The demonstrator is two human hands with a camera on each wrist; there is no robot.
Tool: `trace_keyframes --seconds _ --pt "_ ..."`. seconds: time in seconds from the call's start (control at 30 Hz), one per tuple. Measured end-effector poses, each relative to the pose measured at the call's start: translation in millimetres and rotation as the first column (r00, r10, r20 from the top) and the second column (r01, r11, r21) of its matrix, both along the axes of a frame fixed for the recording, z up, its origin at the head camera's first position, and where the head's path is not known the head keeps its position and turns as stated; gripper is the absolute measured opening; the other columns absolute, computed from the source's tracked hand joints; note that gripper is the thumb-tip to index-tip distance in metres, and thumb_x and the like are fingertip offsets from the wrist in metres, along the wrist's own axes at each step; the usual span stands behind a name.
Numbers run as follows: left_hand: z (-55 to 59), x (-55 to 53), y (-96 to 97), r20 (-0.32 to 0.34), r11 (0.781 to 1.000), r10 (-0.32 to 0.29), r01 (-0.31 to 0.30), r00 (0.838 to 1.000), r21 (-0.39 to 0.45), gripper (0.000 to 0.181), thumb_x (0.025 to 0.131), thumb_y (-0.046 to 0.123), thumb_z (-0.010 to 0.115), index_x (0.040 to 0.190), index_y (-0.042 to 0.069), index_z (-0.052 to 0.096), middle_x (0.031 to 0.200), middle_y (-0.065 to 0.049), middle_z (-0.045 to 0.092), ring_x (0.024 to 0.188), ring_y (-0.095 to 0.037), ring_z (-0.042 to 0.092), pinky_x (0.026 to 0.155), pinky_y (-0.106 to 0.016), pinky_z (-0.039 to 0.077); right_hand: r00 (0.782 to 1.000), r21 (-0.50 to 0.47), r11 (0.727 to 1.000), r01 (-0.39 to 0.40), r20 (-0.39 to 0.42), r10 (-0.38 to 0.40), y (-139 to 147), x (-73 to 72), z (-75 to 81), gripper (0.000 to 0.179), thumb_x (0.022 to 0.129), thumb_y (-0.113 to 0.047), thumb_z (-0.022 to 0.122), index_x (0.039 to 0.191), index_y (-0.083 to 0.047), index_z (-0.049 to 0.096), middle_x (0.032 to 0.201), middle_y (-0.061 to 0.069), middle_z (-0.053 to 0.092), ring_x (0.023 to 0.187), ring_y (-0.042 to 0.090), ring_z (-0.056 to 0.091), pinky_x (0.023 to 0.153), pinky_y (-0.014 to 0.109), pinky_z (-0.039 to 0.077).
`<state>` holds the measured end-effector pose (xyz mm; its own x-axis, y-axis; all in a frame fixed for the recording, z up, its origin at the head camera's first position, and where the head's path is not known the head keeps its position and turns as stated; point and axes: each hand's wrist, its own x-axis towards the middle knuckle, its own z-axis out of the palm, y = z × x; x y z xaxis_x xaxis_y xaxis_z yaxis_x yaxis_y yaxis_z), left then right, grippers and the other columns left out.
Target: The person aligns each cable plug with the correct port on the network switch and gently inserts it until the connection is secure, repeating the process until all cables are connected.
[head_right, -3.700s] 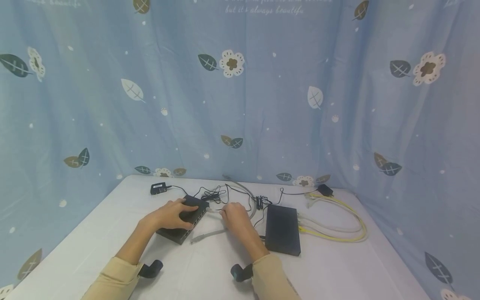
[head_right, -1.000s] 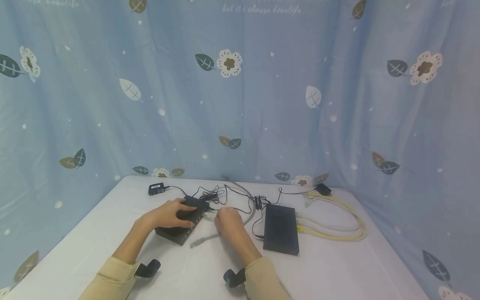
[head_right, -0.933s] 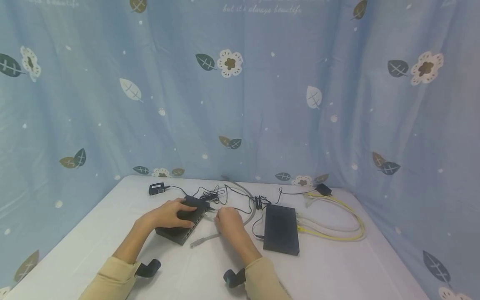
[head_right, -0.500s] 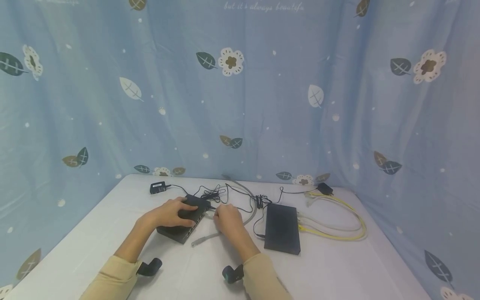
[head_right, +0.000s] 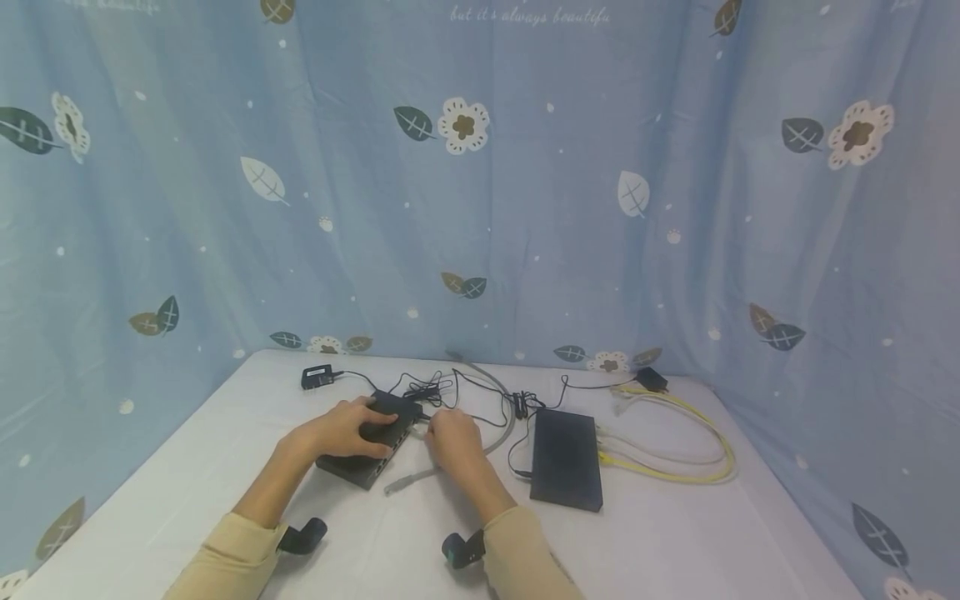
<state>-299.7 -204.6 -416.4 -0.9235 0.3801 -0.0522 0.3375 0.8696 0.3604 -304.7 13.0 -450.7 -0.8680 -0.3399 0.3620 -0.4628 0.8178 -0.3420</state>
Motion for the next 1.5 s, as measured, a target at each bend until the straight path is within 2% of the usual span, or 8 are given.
trace_keyframes --seconds 0.37,0.6,0.77,1.0,1.1,1.5 --pt "1.8 -2.2 2.2 0.0 1.0 -0.001 0.001 1.0 -0.01 0.065 0.078 0.049 0.079 0.134 0.02 0.063 0.151 -0.03 0.037 0.135 -0.061 0.032 0.104 -0.071 0.033 1.0 -0.022 0.999 -0.025 -0.015 0.024 2.6 -1.9 1.2 0.009 0.088 -0.014 0.073 0.081 -0.01 0.078 0.069 -0.002 0.071 0.055 0.004 0.051 0.053 0.02 0.04" --pt "2.9 -1.1 1.6 0.002 1.0 0.015 -0.015 1.0 -0.016 0.066 0.078 0.049 0.078 0.135 0.02 0.062 0.152 -0.03 0.036 0.136 -0.061 0.031 0.105 -0.071 0.033 1.0 -0.018 1.0 -0.018 -0.026 0.018 0.7 -1.3 2.9 0.009 0.087 -0.014 0.074 0.081 -0.01 0.078 0.072 -0.001 0.072 0.06 0.007 0.059 0.055 0.021 0.045" --pt "3.1 -0.1 2.0 0.007 1.0 0.015 -0.015 1.0 -0.011 0.066 0.078 0.048 0.079 0.135 0.019 0.062 0.152 -0.031 0.036 0.135 -0.062 0.031 0.104 -0.072 0.032 1.0 0.007 1.0 -0.014 -0.011 0.014 -1.1 -0.4 4.9 0.01 0.087 -0.014 0.074 0.079 -0.009 0.077 0.07 0.0 0.072 0.057 0.007 0.058 0.054 0.021 0.045" --pt "2.1 -3.0 3.3 -0.004 1.0 -0.007 0.007 1.0 -0.015 0.064 0.078 0.046 0.079 0.133 0.017 0.063 0.148 -0.025 0.046 0.144 -0.048 0.03 0.111 -0.07 0.025 1.0 0.02 1.0 -0.016 -0.021 0.016 -0.4 0.1 4.4 0.01 0.087 -0.015 0.074 0.079 -0.01 0.077 0.069 -0.001 0.071 0.055 0.005 0.054 0.053 0.021 0.043" --pt "1.7 -3.3 3.8 -0.003 1.0 -0.006 0.006 1.0 -0.014 0.064 0.078 0.045 0.08 0.133 0.017 0.064 0.147 -0.024 0.048 0.144 -0.046 0.03 0.111 -0.07 0.024 0.999 0.028 0.999 -0.017 -0.034 0.018 -0.1 -0.9 2.5 0.011 0.087 -0.015 0.074 0.078 -0.011 0.077 0.068 -0.002 0.07 0.054 0.005 0.053 0.053 0.021 0.043" --pt "0.3 0.2 4.0 0.003 1.0 0.022 -0.022 1.0 -0.012 0.064 0.077 0.046 0.08 0.132 0.018 0.064 0.151 -0.032 0.037 0.135 -0.063 0.03 0.104 -0.073 0.032 0.999 0.001 1.0 -0.03 -0.021 0.03 0.9 -0.3 0.1 0.009 0.087 -0.014 0.073 0.08 -0.01 0.078 0.072 -0.001 0.072 0.058 0.006 0.057 0.054 0.02 0.044"
